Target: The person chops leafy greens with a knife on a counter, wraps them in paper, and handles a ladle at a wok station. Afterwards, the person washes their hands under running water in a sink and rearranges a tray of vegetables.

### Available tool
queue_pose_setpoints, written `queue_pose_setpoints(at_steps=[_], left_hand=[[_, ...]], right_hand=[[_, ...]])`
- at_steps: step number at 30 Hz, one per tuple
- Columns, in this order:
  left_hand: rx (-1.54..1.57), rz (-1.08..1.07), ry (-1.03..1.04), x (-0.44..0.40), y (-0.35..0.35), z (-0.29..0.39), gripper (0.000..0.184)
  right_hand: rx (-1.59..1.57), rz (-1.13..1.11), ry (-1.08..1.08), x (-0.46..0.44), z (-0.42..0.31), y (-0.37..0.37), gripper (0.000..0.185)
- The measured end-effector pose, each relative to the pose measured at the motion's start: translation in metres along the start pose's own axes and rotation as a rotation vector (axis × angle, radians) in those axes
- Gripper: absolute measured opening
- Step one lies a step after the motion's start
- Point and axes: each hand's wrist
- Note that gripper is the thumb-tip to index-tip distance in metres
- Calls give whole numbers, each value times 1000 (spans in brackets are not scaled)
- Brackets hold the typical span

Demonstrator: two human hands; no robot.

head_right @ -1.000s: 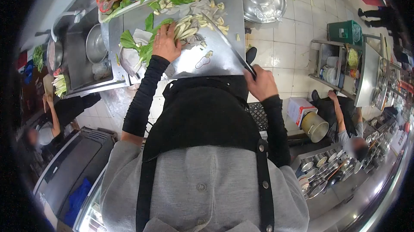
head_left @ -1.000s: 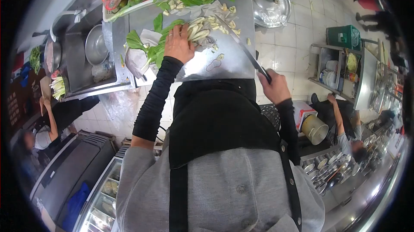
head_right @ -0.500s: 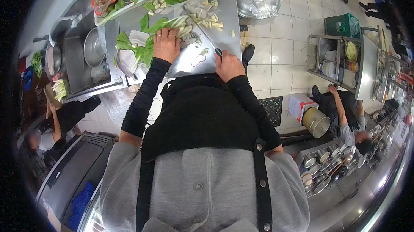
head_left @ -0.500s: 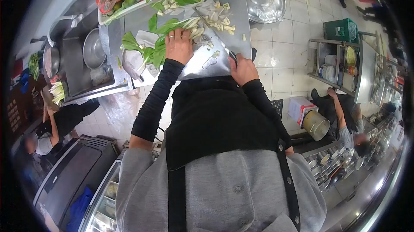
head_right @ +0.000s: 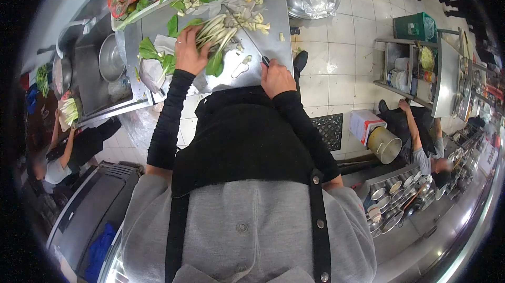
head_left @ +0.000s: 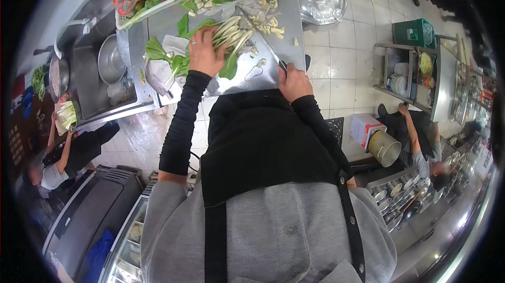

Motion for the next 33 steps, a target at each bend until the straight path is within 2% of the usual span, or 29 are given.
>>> queue_pose_setpoints(at_steps=[1, 4, 8, 9, 12, 13, 16, 17, 18, 20, 23, 26, 29, 33], left_hand=[[40, 15, -5, 3, -1, -6, 44], [2, -135, 30, 10, 4, -21, 38], [-47, -24, 25, -2, 5, 1, 31], [-4, -75, -40, -1, 10, 6, 55], [-218, -112, -17, -4, 16, 46, 93], [-279, -294, -60, -1, 20, 41, 123], [-358, -453, -241, -10, 18, 7, 130], [-384, -469, -156, -12, 13, -10, 131], [-418, -590, -153, -22, 6, -18, 122], [-287, -765, -111, -37, 0, -27, 110], [-233, -666, -2, -36, 6, -32, 97], [-330, -536, 128, -24, 12, -36, 89], [-232, -407, 182, -19, 19, -36, 83], [-69, -379, 76, -13, 19, -32, 81]], right_hand=[[1, 9, -7, 0, 1, 1, 39], [16, 13, -33, -2, 1, 2, 39], [42, -8, -26, -1, 2, -3, 39], [45, -9, -21, -1, 2, -5, 39], [13, -33, 2, -4, 1, -6, 39], [8, -24, -3, -4, 0, -6, 40], [0, -4, -10, -7, 2, -4, 39], [0, -12, -12, -8, 3, -3, 39], [2, -26, -13, -6, 5, -1, 39], [14, -42, -37, -4, 4, 1, 40], [-16, -53, -63, -10, -3, -7, 40], [-18, -45, -53, -11, -4, -8, 40], [-12, -49, -19, -12, -6, -2, 39], [-31, -73, -17, -12, -7, -3, 39]])
Point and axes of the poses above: each hand's wrist, its own x-axis away from the middle knuckle, its own y-axis out of the palm, z = x × y, and after that the axes turned 14 degrees about y, right-handed
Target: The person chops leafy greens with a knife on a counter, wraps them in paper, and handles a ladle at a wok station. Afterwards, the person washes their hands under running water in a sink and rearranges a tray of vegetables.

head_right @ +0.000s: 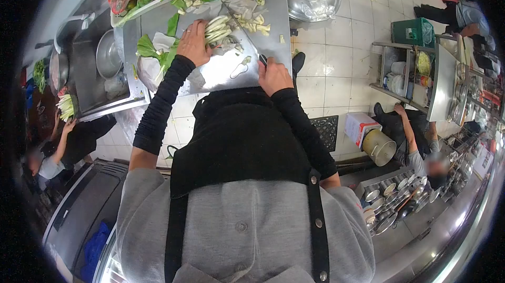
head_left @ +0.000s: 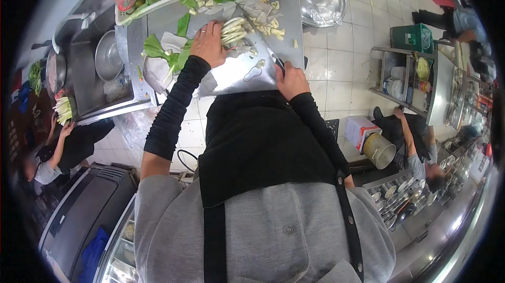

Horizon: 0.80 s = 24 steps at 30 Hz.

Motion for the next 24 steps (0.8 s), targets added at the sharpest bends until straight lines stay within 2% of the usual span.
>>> queue_pose_setpoints(at_steps=[2, 8, 15, 17, 24], left_hand=[[49, 19, -37, 2, -6, 11, 80], [-322, 142, -12, 0, -5, 20, 77], [-218, -74, -107, -3, 21, 19, 55], [-239, -98, -125, -6, 24, 19, 49], [-257, -165, -184, -8, 34, 23, 49]], right_hand=[[-2, -2, -75, -2, 5, 5, 39], [52, 2, -119, -9, 6, 6, 39], [24, 84, -150, 7, -5, 1, 37], [70, 26, -124, 17, -13, -3, 37], [223, -83, -123, 25, -14, 9, 40]])
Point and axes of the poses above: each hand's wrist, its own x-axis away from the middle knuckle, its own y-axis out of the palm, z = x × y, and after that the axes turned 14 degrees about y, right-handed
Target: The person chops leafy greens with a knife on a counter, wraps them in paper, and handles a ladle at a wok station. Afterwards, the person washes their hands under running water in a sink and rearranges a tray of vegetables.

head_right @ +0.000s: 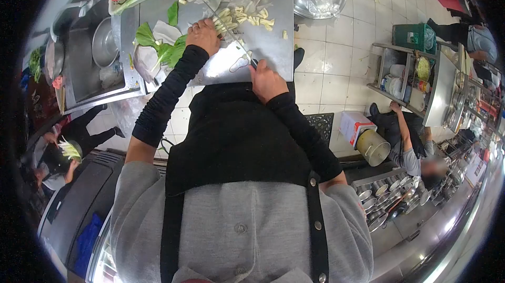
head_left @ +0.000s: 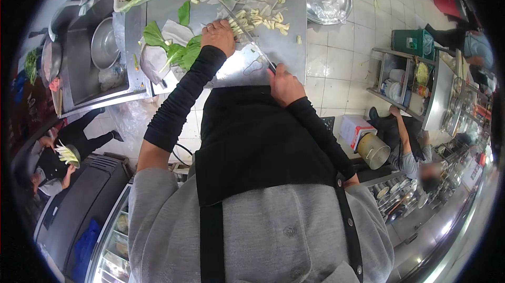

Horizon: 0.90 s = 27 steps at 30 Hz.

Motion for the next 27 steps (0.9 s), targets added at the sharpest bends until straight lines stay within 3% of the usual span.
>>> queue_pose_setpoints(at_steps=[5, 8, 11, 16, 19, 21, 25, 27], left_hand=[[-26, 47, 0, 1, 16, -1, 49], [-46, 145, 10, 3, 23, 0, 35], [-20, 190, 31, 6, 23, -4, 38], [153, 158, 9, 8, 17, -9, 45], [255, 177, -8, 7, 14, -12, 43], [387, 166, 1, 12, 5, -18, 44], [530, 351, -25, 27, -27, -32, 46], [544, 500, 21, 33, -28, -41, 55]], right_hand=[[-53, -67, 21, -20, -12, 20, 39], [-102, -23, -23, -51, -23, 44, 38], [-105, -34, 11, -61, -33, 46, 38], [-132, -14, -114, -51, 7, 69, 42], [-158, 40, -12, -32, 9, 61, 43], [-112, -70, 24, -35, 4, 47, 41], [-170, 5, -41, -37, 13, 45, 41], [-186, 37, -58, -33, 19, 43, 41]])
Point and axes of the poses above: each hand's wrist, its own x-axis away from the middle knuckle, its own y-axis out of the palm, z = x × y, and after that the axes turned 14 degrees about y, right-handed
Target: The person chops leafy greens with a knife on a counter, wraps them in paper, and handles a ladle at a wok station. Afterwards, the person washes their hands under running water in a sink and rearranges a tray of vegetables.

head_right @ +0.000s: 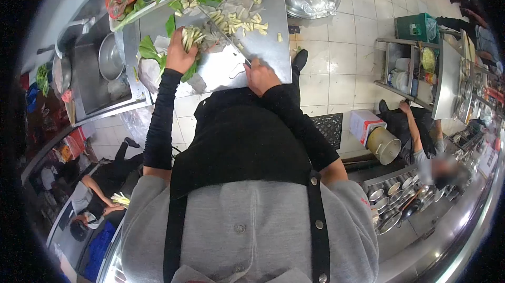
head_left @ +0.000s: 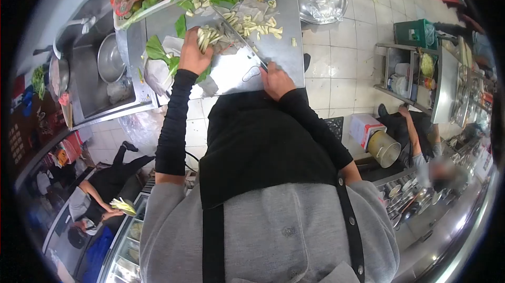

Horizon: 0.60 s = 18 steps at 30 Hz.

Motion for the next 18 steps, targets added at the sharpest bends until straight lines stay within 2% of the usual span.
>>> queue_pose_setpoints(at_steps=[2, 3, 10, 11, 14, 15, 18], left_hand=[[99, 40, -5, -2, -18, 4, 58], [-1, 63, 15, -1, -23, 6, 57], [474, 30, -228, 14, -51, -15, 48], [443, -18, -195, 13, -59, -16, 48], [674, 34, -235, 10, -69, -20, 44], [605, 17, -246, 11, -75, -22, 36], [673, 31, -231, 16, -82, -48, 32]], right_hand=[[-1, 10, -6, 2, -1, -5, 40], [18, 20, 12, 4, -1, -6, 40], [27, 53, 21, 2, 13, -8, 39], [14, 48, 16, 2, 16, -8, 38], [14, 29, 24, 4, 14, -17, 36], [22, 44, 18, 5, 14, -19, 35], [34, 114, 23, 2, 4, -27, 33]])
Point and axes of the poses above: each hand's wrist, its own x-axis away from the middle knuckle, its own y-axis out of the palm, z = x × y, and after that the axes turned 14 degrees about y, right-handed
